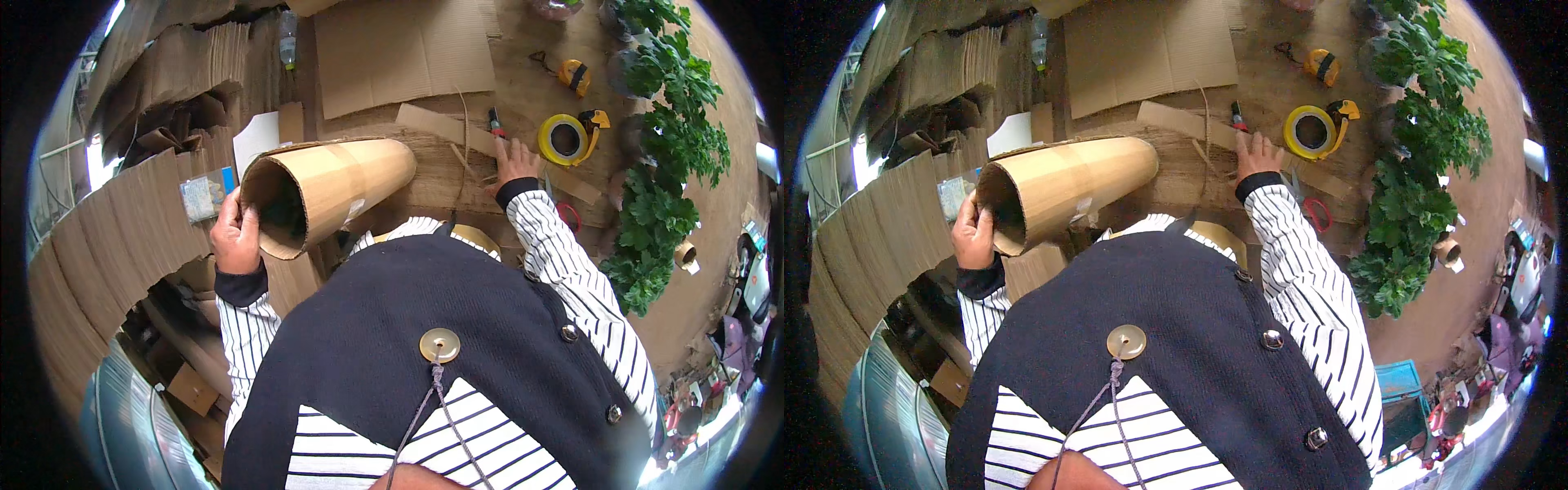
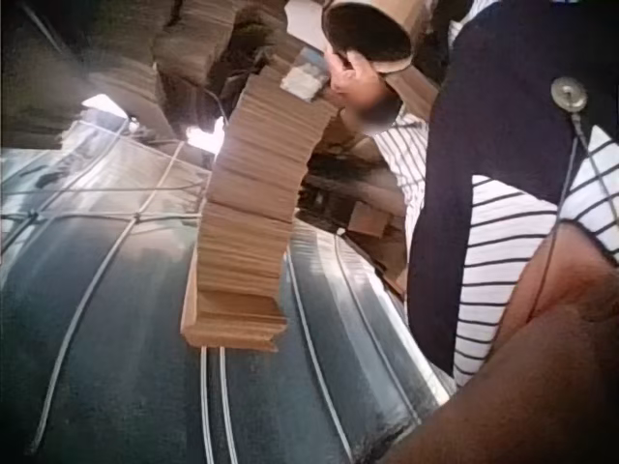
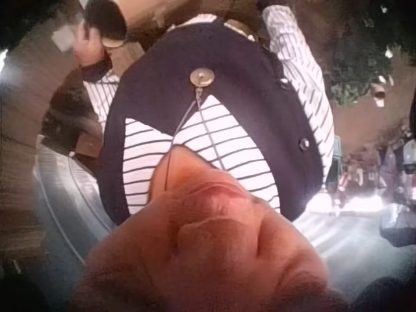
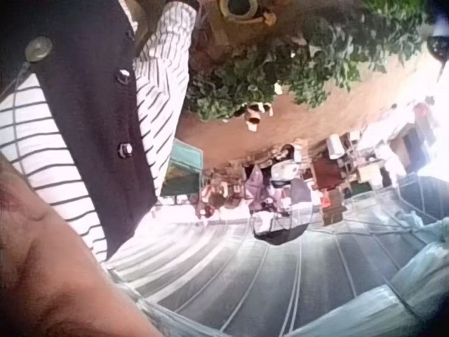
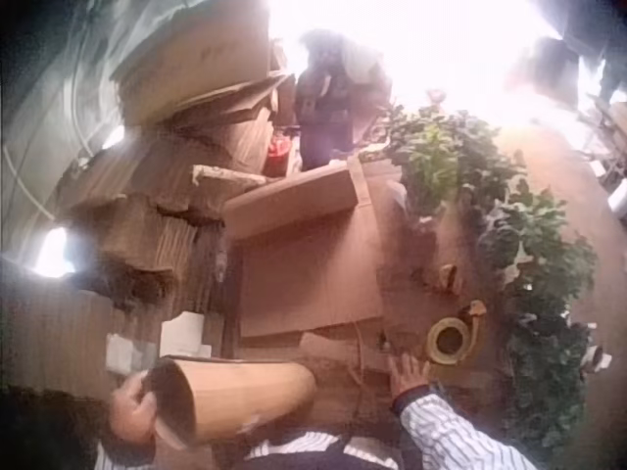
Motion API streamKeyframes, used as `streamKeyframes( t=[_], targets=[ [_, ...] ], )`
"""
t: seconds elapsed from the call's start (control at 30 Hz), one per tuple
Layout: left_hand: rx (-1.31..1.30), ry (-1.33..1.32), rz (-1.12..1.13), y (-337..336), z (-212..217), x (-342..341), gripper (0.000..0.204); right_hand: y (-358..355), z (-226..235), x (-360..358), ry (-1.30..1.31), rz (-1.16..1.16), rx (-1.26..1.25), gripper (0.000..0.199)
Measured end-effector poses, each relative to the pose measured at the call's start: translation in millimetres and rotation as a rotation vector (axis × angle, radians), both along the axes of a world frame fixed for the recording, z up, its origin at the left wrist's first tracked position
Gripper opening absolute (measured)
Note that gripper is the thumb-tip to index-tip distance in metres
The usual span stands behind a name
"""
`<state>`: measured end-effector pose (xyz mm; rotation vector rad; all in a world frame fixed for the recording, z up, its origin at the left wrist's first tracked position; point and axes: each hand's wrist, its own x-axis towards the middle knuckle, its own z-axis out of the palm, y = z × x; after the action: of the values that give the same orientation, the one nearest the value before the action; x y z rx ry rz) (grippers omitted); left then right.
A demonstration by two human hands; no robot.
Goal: The person assembles cardboard planters by rolling corrugated cardboard into cylinders, inserting a plant, and sealing the seams with tape. They use scissors to trim excess cardboard and a tape dispenser to secure the structure.
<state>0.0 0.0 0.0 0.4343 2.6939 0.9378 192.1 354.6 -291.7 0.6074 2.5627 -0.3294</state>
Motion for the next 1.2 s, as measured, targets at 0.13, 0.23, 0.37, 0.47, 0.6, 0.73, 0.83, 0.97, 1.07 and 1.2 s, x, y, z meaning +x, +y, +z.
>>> streamKeyframes(
  t=[0.13,0.23,0.37,0.47,0.6,0.73,0.83,0.97,1.07,1.2],
  targets=[
    [-0.007,0.078,0.005,1.5,-11.9,-4.3,0.03,13.2,-30.5,1.1,0.195,0.022,0.04,0.08],
    [0.041,0.059,0.015,2.8,-18.7,-6.0,0.031,17.2,-35.0,1.5,0.368,0.052,0.052,0.059],
    [0.129,0.004,0.025,-1.9,-22.5,-5.3,0.031,19.6,-12.0,0.4,0.414,0.031,-0.038,0.049],
    [0.207,-0.059,0.007,-8.0,-26.7,-8.2,0.034,19.6,7.9,-11.5,0.405,-0.05,-0.117,0.05],
    [0.302,-0.129,0.013,-8.0,-30.1,-11.1,0.036,13.1,28.4,-27.5,0.313,0.008,-0.211,0.056],
    [0.402,-0.153,0.085,2.3,-31.1,-10.6,0.032,-9.8,28.6,-45.3,0.238,0.031,-0.28,0.056],
    [0.448,-0.169,0.081,1.5,-32.2,-10.5,0.033,-16.5,48.7,-62.7,0.355,0.067,-0.259,0.055],
    [0.504,-0.216,0.087,-7.6,-34.8,-8.0,0.034,-34.0,46.5,-74.6,0.163,0.021,-0.299,0.051],
    [0.518,-0.223,0.09,-2.8,-34.9,-7.9,0.035,-60.0,2.7,-57.9,0.013,-0.027,-0.332,0.064],
    [0.526,-0.205,0.1,-1.9,-33.4,-4.4,0.036,-86.9,-59.1,-32.1,0.161,-0.038,-0.267,0.047]
  ],
)
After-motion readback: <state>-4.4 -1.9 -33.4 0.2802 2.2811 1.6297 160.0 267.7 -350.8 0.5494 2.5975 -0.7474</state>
